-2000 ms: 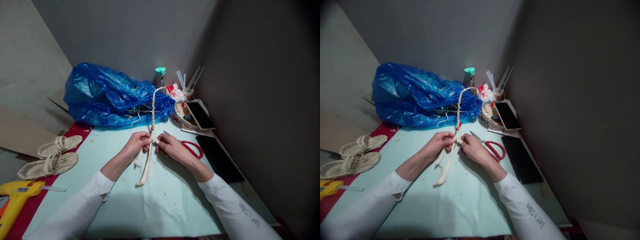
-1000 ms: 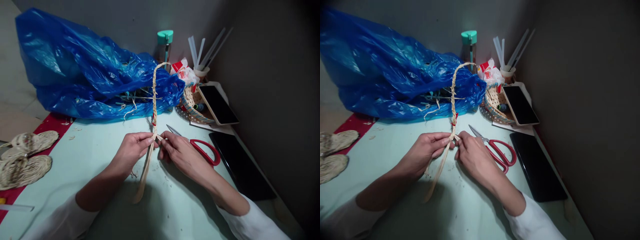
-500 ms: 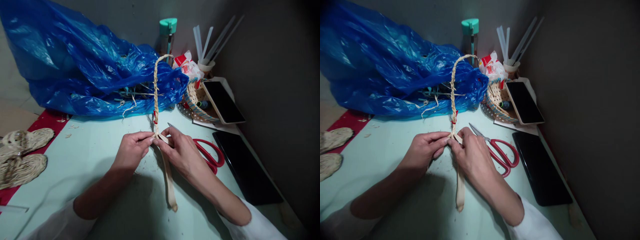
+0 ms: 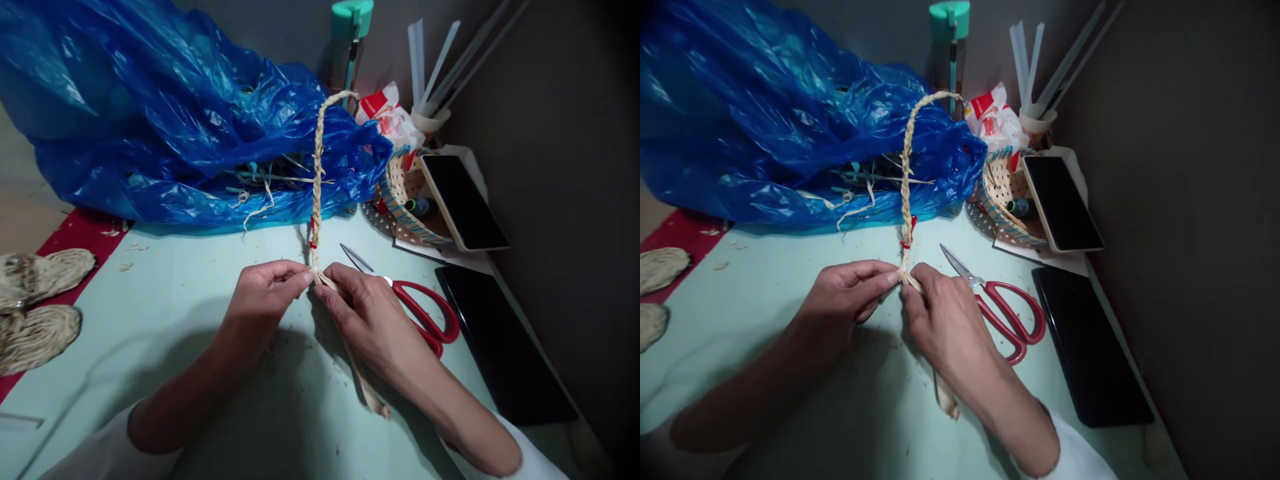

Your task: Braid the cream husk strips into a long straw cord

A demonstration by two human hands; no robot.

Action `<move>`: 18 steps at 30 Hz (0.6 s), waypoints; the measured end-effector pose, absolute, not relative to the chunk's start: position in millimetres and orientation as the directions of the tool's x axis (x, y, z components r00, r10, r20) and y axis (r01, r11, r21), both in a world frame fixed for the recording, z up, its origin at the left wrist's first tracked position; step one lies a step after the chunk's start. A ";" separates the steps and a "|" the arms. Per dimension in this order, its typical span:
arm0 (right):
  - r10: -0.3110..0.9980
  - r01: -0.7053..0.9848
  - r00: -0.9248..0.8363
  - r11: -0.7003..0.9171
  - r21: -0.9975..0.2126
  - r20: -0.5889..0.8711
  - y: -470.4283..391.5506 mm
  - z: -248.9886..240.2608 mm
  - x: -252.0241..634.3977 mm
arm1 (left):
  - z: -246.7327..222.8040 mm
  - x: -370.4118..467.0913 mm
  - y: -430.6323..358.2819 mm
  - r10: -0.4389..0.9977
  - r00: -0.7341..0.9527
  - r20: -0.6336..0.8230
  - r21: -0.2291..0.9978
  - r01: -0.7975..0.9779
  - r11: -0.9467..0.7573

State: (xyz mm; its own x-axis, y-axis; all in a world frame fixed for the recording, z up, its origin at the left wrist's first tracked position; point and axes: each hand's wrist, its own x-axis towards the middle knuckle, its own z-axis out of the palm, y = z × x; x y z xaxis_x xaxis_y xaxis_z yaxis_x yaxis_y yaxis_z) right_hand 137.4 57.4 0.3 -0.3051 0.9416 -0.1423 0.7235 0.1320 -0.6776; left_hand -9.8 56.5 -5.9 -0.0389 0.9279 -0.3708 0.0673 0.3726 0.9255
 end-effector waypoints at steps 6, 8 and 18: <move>0.932 0.799 -0.326 0.182 -0.572 -0.158 53.6 6.7 133.7 | -8.2 -10.7 57.7 0.922 -0.067 -0.380 0.920 0.074 0.385; 0.932 0.815 -0.326 0.194 -0.545 -0.156 52.7 8.8 134.3 | -10.1 -11.8 57.1 0.933 -0.056 -0.356 0.928 0.095 0.359; 0.950 0.833 -0.311 0.267 -0.485 -0.010 46.0 9.3 127.3 | -11.6 -14.0 57.9 0.973 0.062 -0.222 0.973 0.084 0.217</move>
